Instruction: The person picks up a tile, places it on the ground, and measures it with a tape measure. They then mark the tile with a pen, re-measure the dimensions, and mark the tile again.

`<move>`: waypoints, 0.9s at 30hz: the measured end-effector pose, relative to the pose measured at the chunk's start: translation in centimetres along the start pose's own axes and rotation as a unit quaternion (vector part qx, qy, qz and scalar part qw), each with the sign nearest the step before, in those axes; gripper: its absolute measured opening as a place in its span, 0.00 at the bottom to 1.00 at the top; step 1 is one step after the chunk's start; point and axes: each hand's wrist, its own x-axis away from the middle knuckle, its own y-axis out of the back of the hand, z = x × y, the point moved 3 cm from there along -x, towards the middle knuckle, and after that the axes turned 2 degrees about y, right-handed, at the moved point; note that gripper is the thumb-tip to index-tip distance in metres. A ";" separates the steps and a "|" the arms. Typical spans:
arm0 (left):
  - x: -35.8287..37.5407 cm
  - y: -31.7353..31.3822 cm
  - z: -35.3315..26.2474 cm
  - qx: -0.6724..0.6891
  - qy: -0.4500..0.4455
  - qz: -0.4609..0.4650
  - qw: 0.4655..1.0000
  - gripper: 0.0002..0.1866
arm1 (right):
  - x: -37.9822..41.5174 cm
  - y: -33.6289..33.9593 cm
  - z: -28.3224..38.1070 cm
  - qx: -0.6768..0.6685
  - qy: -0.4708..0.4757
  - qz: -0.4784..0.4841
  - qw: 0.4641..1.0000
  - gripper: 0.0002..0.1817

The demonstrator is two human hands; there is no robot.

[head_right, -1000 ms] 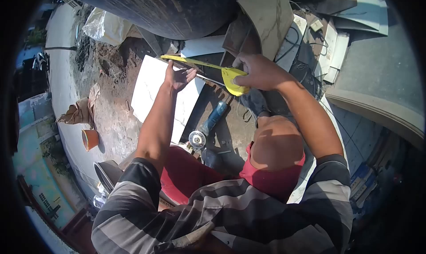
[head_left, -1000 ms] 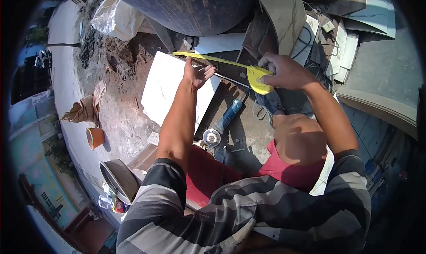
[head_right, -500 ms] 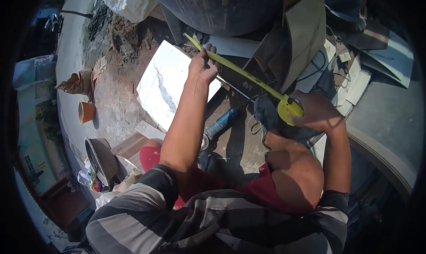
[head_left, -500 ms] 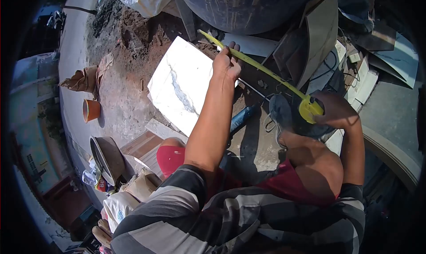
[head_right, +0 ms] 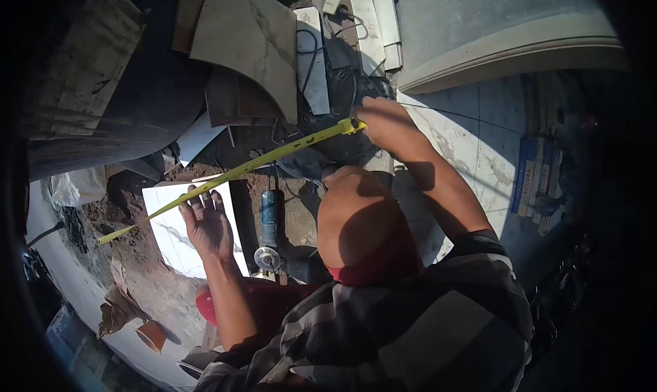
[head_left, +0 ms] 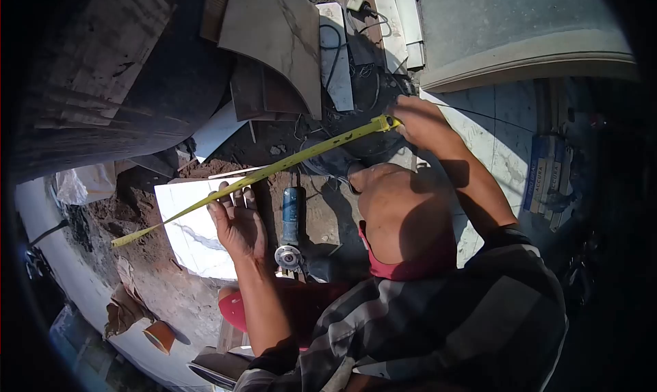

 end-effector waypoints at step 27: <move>3.7 -15.9 -16.5 -0.581 -0.439 0.186 0.660 0.25 | 35.2 2.7 -2.6 -0.186 -0.426 -0.223 0.857 0.22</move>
